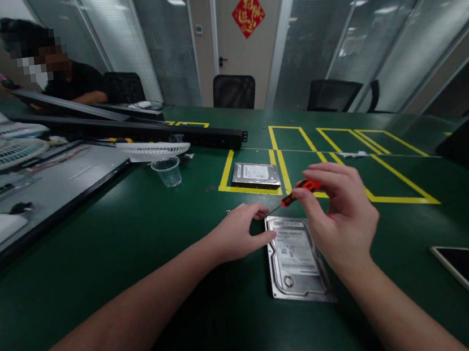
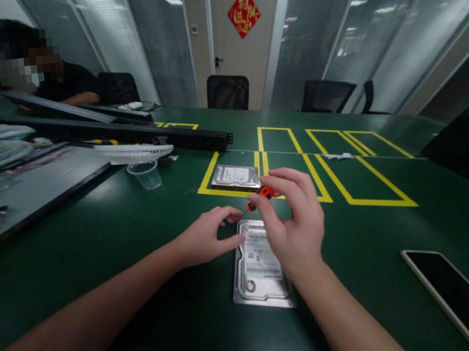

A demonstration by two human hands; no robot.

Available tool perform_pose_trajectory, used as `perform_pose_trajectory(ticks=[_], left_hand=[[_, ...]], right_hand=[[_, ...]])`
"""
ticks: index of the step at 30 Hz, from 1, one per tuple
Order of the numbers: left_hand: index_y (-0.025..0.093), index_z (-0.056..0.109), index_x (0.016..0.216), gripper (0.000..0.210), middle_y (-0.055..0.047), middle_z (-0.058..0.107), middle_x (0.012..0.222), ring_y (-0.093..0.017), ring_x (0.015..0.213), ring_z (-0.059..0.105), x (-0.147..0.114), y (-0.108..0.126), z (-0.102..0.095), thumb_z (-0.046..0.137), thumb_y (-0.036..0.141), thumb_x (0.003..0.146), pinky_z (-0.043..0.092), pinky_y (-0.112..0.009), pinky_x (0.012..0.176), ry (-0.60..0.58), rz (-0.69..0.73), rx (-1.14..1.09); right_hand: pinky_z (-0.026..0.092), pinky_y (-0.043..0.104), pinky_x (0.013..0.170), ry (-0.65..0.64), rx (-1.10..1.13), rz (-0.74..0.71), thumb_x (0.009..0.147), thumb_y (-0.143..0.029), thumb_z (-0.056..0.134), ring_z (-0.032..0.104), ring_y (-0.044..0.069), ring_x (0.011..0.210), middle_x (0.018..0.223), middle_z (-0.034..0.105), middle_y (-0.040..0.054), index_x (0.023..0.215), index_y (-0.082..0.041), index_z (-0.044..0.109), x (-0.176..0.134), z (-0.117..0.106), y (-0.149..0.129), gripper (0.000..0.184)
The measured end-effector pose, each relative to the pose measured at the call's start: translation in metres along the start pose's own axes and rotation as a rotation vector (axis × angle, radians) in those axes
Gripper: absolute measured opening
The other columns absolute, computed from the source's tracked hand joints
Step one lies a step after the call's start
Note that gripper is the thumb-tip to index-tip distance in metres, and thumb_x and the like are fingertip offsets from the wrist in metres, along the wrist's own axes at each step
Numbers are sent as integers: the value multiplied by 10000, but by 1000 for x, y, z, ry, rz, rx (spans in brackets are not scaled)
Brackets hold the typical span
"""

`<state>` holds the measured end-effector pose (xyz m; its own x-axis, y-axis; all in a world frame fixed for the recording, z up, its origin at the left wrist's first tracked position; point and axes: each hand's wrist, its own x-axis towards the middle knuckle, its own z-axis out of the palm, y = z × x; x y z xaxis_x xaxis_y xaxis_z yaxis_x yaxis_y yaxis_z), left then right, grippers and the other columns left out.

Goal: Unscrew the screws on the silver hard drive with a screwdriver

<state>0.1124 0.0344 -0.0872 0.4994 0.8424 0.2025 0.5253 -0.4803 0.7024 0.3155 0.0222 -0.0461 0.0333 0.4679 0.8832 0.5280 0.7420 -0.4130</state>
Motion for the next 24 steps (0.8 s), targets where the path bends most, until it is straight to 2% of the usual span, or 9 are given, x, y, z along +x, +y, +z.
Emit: perform_pose_trajectory(ticks=[5,8,13,17,19,24], left_hand=[[192,649,1247,430,-114,717,1191,-300,1126,674,0,1,-1,777,388,887,548,-474,984,0,-12,-5],[194,649,1247,433,-112,715,1190,-296,1122,673,1,0,0,775,397,886,551,-473,982,4,-11,-10],[209,650,1242,416,-105,719,1192,-293,1126,673,0,-2,1,767,400,891,553,-470,979,8,5,-15],[203,649,1254,432,-109,722,1196,-300,1135,674,0,-2,1,764,409,892,551,-474,984,6,2,-8],[196,648,1260,441,-113,723,1198,-300,1137,674,0,-2,1,767,406,891,549,-474,987,2,-2,-8],[199,651,1250,426,-115,727,1191,-301,1130,673,0,0,0,769,393,890,549,-475,984,4,-8,5]], right_hand=[[585,498,986,-65,-30,2,1021,-185,575,670,274,1201,1288,694,96,1293,-291,724,1,-2,-5,327],[564,519,1031,-70,-38,4,1033,-163,526,661,277,1221,1291,693,97,1292,-290,721,1,-3,-6,348],[569,528,1015,-48,-61,3,1007,-181,586,656,287,1204,1233,685,107,1217,-261,727,1,-3,-6,265],[631,475,900,-28,84,85,979,-180,646,698,276,1147,1277,642,113,1198,-238,694,-3,1,-5,231],[639,468,894,-20,139,110,963,-181,676,714,265,1113,1289,632,112,1186,-234,677,-4,3,-4,229],[629,452,874,22,94,61,910,-214,766,686,270,1116,1196,670,96,1129,-239,685,-3,4,1,235]])
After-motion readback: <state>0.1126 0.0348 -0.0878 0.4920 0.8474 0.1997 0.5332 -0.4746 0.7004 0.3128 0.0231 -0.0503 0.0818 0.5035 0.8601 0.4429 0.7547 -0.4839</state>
